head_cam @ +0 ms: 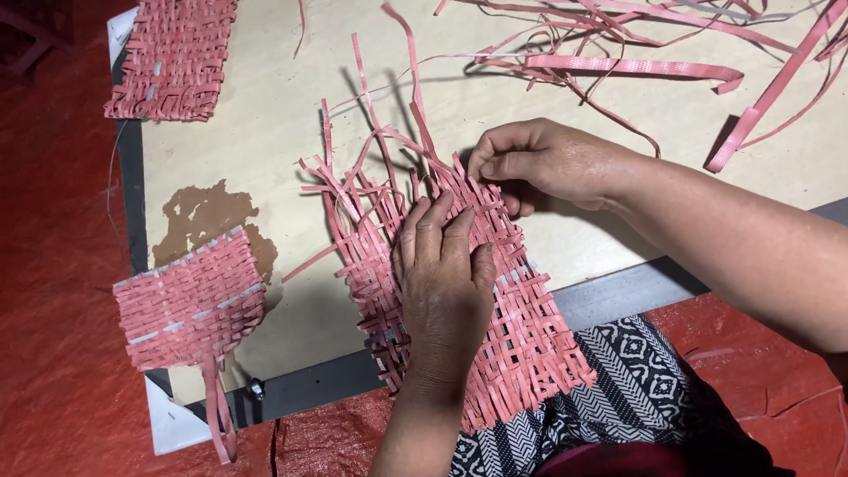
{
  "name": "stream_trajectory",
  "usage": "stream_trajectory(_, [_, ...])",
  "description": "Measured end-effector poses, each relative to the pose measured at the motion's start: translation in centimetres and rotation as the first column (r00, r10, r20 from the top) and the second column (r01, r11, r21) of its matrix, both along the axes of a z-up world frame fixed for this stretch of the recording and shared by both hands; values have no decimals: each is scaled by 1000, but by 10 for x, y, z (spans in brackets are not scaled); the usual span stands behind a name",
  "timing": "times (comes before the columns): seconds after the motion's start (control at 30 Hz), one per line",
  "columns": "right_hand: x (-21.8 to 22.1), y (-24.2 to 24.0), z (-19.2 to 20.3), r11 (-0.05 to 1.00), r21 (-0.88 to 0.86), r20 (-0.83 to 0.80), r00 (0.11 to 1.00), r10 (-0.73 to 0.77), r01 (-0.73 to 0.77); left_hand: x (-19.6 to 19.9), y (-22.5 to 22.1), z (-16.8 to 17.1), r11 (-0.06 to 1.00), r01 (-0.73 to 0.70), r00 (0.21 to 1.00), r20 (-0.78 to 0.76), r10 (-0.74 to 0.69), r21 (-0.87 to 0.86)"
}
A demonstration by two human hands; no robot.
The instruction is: Weaving pink plastic strips together to create a mat or fan-like object.
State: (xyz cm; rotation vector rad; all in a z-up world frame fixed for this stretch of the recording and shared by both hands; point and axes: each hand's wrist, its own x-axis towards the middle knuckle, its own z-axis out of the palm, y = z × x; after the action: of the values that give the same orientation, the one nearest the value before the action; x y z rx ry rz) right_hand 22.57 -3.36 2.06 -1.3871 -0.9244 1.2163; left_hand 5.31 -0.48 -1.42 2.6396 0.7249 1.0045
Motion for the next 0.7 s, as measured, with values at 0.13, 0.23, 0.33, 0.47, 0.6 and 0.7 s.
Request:
stream_trajectory(0.13, [4,-1,-4,1000,23,-6,1000,18,-18,0,0,1,1000,-4,1000,-7,4,6])
stream_trajectory(0.23, [5,0,-10,998,49,28,998,48,-49,0,0,0,1000,-3,1000,-8,3,3])
stream_trajectory(0.33, [3,-3,-8,998,38,26,999,42,-43,0,0,-1,1000,-8,1000,-10,8,18])
stream_trajectory(0.47, [2,-5,-7,994,66,84,993,79,-85,0,-2,1,1000,-1,1000,-30,1,8])
stream_trajectory(0.6, [3,-7,3,981,100,110,982,153,-164,-1,-2,4,1000,0,1000,-24,0,13])
stream_trajectory(0.7, [5,-6,-2,980,106,92,983,159,-168,-1,-1,3,1000,-4,999,-35,5,14])
